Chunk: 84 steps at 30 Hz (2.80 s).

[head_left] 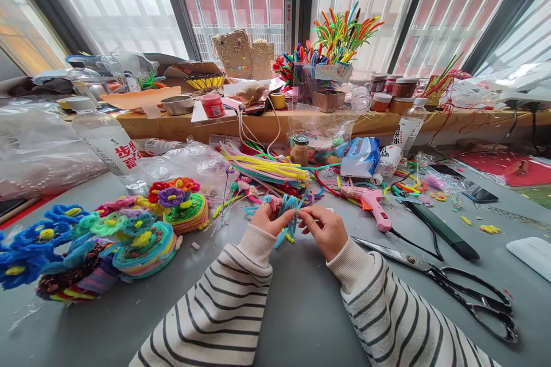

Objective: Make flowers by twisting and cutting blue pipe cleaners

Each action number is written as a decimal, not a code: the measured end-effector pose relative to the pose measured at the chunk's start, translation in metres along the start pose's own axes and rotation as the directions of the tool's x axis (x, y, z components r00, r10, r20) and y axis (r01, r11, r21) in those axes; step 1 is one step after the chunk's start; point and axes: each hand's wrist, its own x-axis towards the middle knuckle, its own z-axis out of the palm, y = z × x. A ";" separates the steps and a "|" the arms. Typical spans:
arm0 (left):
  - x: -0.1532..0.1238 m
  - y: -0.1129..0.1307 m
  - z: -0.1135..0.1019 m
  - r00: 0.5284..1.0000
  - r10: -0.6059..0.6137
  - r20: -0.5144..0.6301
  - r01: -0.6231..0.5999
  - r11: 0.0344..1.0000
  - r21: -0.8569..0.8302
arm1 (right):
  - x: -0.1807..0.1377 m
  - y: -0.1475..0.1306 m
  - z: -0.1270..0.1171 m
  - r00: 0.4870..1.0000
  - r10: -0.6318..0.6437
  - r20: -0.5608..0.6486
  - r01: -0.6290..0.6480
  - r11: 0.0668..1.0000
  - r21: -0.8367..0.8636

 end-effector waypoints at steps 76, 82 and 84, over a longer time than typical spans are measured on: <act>-0.010 0.013 0.000 0.774 -0.327 0.542 0.499 0.842 -0.205 | 0.002 -0.005 -0.005 0.980 -0.182 -0.079 0.171 0.977 -0.130; -0.011 0.013 -0.001 0.766 -0.328 0.553 0.514 0.829 -0.220 | 0.002 -0.007 -0.005 0.977 -0.198 -0.085 0.186 0.974 -0.132; -0.010 0.013 -0.001 0.769 -0.321 0.553 0.508 0.832 -0.223 | 0.001 -0.008 -0.005 0.976 -0.199 -0.088 0.187 0.973 -0.132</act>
